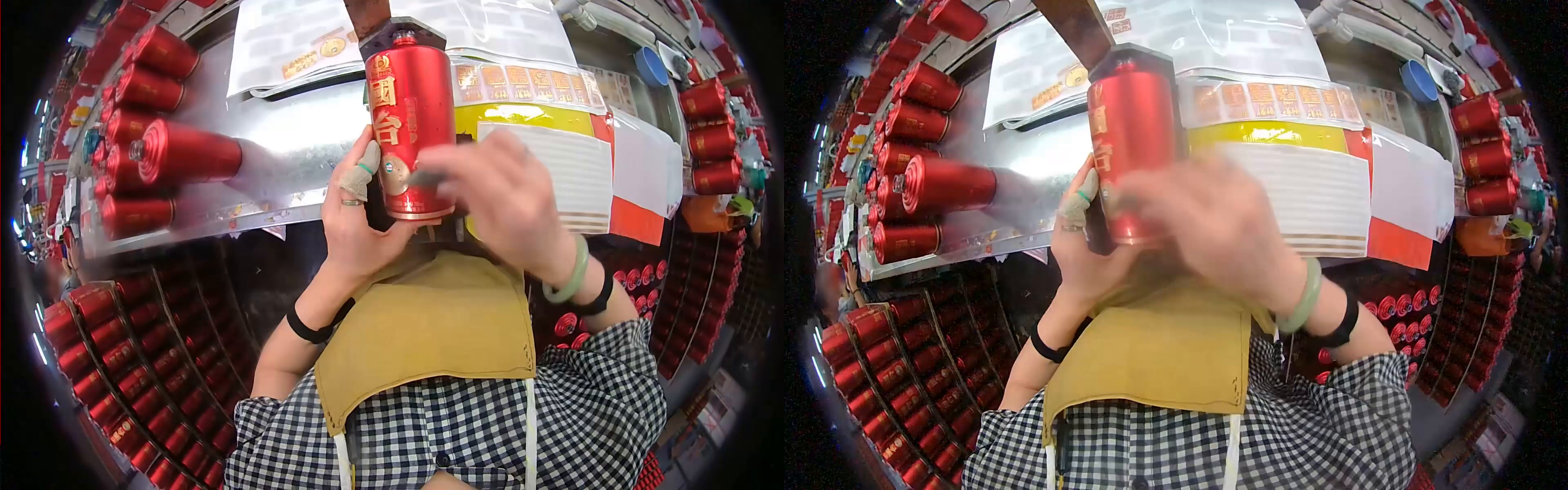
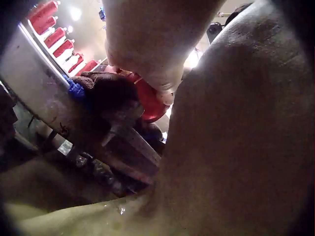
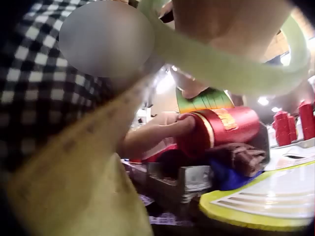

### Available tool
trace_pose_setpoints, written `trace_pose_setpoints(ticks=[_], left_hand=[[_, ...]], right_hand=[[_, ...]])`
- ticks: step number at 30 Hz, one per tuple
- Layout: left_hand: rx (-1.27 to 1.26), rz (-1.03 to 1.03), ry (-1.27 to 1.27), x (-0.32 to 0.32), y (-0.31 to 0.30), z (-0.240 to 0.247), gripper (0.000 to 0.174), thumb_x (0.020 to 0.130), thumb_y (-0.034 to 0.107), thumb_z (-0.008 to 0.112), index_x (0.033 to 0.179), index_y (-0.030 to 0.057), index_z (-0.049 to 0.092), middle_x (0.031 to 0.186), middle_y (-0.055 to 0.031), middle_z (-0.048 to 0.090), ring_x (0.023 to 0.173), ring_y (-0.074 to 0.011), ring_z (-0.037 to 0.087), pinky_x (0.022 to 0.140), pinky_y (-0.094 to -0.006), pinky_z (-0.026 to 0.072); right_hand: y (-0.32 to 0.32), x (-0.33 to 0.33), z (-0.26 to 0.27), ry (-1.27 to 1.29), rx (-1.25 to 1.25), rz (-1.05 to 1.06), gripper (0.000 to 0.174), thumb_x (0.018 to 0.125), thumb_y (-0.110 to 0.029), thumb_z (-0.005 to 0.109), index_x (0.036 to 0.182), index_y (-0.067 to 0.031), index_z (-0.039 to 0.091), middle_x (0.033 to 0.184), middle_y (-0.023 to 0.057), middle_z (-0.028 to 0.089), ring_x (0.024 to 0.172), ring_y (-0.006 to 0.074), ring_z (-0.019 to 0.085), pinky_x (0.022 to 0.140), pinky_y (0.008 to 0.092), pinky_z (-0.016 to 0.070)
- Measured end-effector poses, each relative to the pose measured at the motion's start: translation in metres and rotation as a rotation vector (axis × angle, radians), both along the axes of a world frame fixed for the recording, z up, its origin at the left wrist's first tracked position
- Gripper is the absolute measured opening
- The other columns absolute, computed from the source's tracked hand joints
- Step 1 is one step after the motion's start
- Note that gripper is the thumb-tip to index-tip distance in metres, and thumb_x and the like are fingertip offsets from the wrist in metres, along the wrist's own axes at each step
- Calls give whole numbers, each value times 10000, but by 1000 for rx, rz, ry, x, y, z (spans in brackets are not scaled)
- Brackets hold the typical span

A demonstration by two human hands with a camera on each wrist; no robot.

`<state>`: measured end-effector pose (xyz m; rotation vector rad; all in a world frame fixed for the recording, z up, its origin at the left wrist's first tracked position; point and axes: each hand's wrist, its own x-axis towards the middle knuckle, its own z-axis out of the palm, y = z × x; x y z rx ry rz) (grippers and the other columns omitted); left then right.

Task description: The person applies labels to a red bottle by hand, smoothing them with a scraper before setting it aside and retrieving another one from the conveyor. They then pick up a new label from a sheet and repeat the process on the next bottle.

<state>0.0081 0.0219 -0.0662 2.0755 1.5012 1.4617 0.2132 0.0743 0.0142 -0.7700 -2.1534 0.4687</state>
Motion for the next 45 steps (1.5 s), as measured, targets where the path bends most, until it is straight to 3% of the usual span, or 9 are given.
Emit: trace_pose_setpoints(ticks=[3, 9, 16, 23, 28, 33, 35, 37, 45], left_hand=[[-3, -29, 2, -3, 1, -1, 957, 690, 233, 979, 1474, -37, 500, 1493, -301, 536, 1307, -424, 609, 1074, -456, 509], [-291, -75, -249, -4, -4, -4, 1001, 683, 259, 990, 1500, -21, 483, 1522, -294, 508, 1322, -421, 589, 1083, -459, 498], [181, 25, 317, 4, 3, 14, 686, 726, 283, 955, 1297, 22, 678, 1427, -251, 614, 1285, -402, 622, 1053, -456, 537], [158, 50, 154, 2, 1, 9, 671, 695, 149, 939, 1264, -58, 649, 1370, -260, 655, 1239, -430, 657, 1019, -477, 565], [142, 17, 86, 4, 1, 9, 686, 713, 131, 930, 1299, -66, 631, 1399, -264, 634, 1224, -432, 663, 1010, -472, 563], [74, -6, -7, -1, -1, -9, 728, 734, 114, 916, 1359, -85, 599, 1442, -262, 596, 1223, -418, 660, 1014, -455, 553], [-19, -34, -40, 4, -4, 0, 755, 723, 101, 908, 1399, -39, 604, 1478, -271, 549, 1251, -418, 634, 1029, -454, 539], [-52, 17, 217, 10, -8, 13, 828, 686, 156, 936, 1454, 214, 631, 1539, -292, 443, 1313, -465, 560, 1040, -487, 522], [-36, 113, 392, 33, -7, 25, 725, 674, 181, 950, 1348, 276, 701, 1516, -276, 406, 1323, -468, 513, 1063, -497, 487]], right_hand=[[47, 10, -3, -33, 383, -176, 284, 787, 20, 749, 1052, -80, 771, 1011, 68, 745, 812, 246, 648, 703, 355, 507], [-6, 3, -2, -53, 190, 335, 331, 761, -31, 753, 1088, -78, 779, 1061, 40, 760, 778, 202, 627, 699, 308, 518], [36, 25, 14, 102, 314, -199, 276, 771, -15, 720, 1042, -48, 759, 1001, 63, 762, 788, 248, 652, 744, 354, 508], [-10, 8, -13, -43, 243, 177, 368, 689, -59, 723, 1042, -123, 806, 998, -5, 752, 748, 201, 549, 744, 314, 493], [35, 11, -13, 5, 264, -96, 265, 782, -30, 736, 1024, -120, 793, 914, 10, 757, 748, 179, 591, 695, 328, 442], [-12, 9, -27, -23, 417, 275, 331, 796, -61, 748, 1112, -152, 785, 1037, -19, 758, 796, 161, 610, 736, 311, 475], [-9, 15, -10, -25, 297, 323, 334, 768, -14, 757, 1084, -121, 772, 1027, -9, 739, 785, 163, 594, 740, 292, 483], [12, 30, -1, -4, 178, 63, 338, 791, 61, 743, 1110, -49, 724, 1052, 44, 718, 803, 164, 595, 768, 273, 495], [25, 26, -2, 240, 160, -255, 292, 795, 111, 734, 1055, -20, 734, 982, 85, 747, 836, 270, 668, 758, 352, 521]])
